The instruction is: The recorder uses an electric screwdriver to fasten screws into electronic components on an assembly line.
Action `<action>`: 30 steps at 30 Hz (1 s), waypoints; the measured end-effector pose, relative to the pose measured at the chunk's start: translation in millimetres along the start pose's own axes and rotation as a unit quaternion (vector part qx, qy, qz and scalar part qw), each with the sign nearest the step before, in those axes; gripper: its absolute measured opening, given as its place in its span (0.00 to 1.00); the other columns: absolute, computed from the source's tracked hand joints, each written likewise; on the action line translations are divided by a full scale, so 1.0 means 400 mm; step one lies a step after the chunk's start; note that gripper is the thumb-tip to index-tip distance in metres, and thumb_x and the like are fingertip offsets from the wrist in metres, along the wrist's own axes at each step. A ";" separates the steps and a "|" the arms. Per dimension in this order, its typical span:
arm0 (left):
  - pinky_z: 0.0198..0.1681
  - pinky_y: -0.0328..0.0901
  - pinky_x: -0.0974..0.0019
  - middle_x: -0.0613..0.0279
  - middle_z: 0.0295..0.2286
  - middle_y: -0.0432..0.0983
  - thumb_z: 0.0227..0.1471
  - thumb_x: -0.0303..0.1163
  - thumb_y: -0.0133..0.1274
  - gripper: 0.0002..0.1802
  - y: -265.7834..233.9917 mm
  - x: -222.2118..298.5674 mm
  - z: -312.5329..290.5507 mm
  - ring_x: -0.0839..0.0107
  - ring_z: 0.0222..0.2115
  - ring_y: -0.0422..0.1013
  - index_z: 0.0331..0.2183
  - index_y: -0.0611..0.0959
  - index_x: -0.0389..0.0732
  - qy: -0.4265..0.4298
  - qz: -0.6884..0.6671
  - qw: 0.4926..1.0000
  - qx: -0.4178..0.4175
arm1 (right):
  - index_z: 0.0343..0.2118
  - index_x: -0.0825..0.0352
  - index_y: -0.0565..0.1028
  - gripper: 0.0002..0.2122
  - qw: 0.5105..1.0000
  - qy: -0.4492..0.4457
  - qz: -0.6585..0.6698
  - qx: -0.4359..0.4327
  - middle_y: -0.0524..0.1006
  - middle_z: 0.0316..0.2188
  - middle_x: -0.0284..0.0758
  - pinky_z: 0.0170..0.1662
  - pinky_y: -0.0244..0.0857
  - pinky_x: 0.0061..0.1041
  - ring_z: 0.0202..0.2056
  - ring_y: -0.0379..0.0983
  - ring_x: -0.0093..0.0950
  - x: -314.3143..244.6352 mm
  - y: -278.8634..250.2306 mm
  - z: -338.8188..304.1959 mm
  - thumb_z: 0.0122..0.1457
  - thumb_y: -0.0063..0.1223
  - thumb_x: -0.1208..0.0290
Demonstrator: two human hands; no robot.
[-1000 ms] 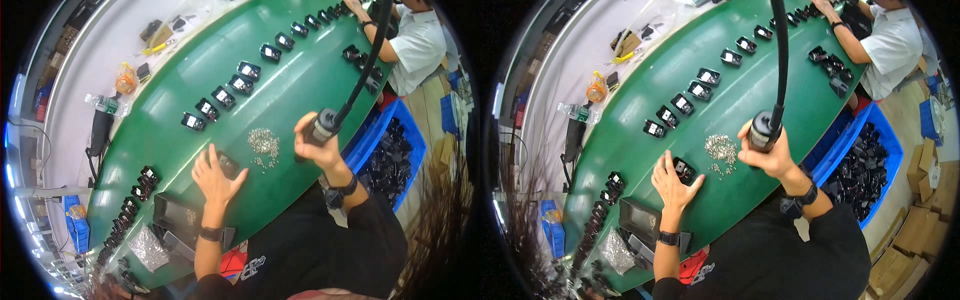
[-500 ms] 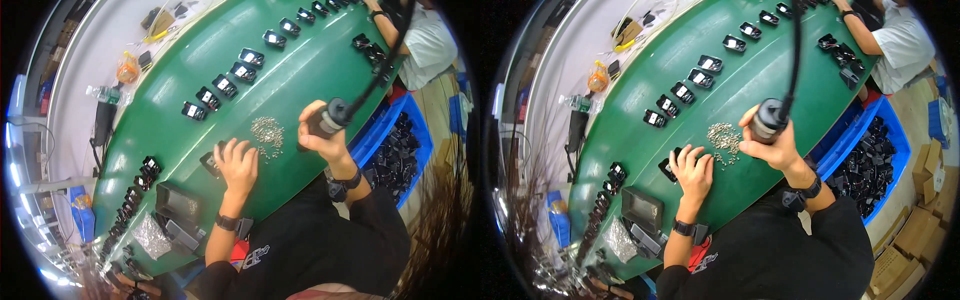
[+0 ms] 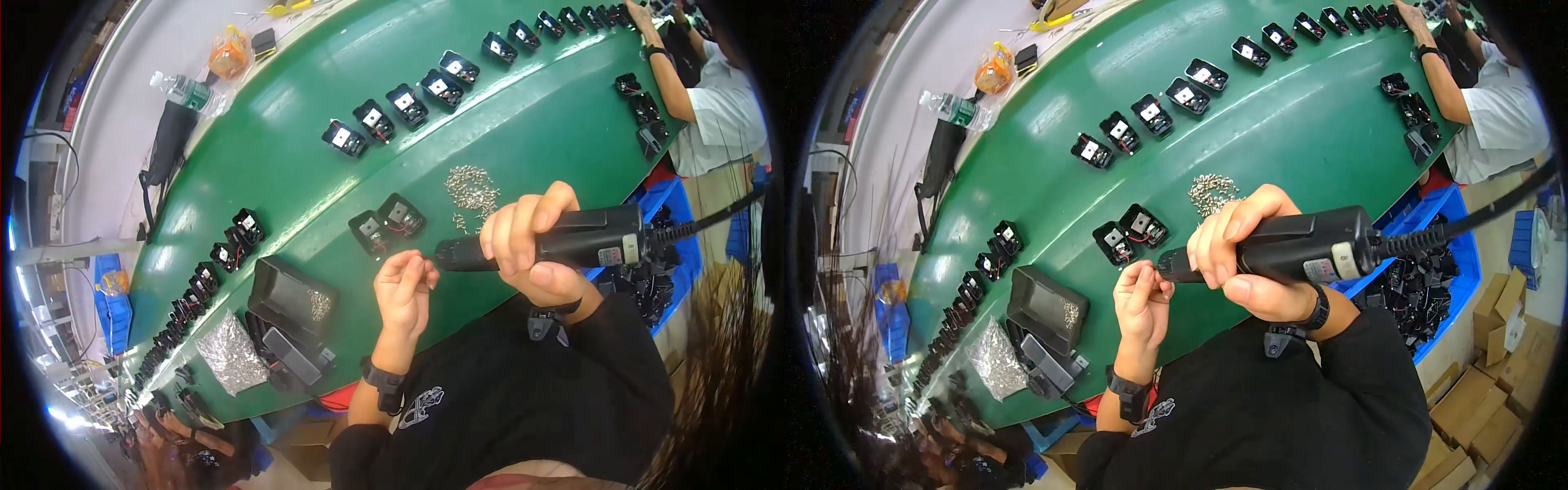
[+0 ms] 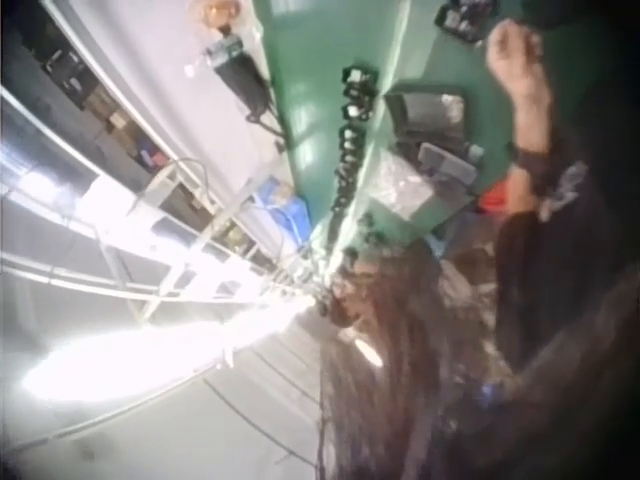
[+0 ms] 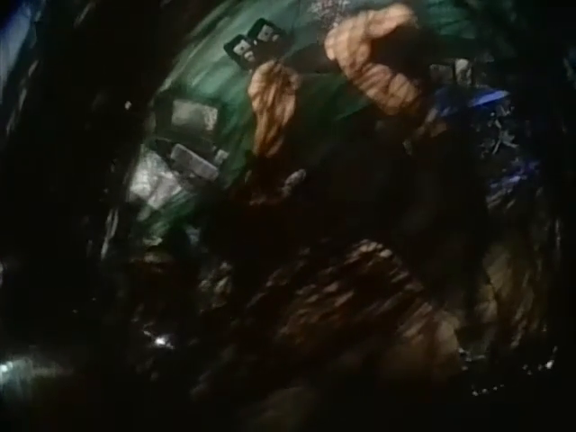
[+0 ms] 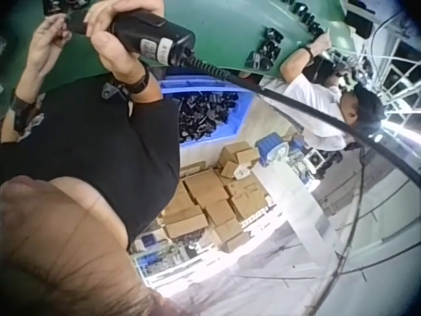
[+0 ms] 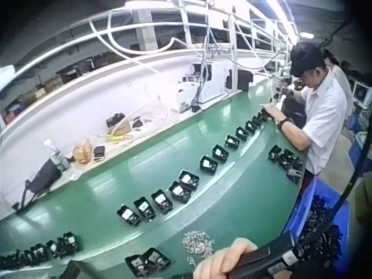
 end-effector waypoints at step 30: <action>0.54 0.55 0.55 0.61 0.45 0.75 0.28 0.35 0.69 0.44 0.020 0.229 0.094 0.64 0.48 0.69 0.52 0.73 0.43 0.308 0.804 0.505 -0.051 | 0.42 0.63 0.63 0.16 0.993 -0.010 -0.116 -0.035 0.68 0.23 0.32 0.37 0.64 0.31 0.25 0.67 0.25 0.251 0.041 0.083 0.52 0.56 0.77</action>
Point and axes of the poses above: each hand's wrist, its own z-axis towards the middle knuckle, its own y-axis out of the palm, x = y × z, the point moved 7 cm from there along z, towards the middle knuckle
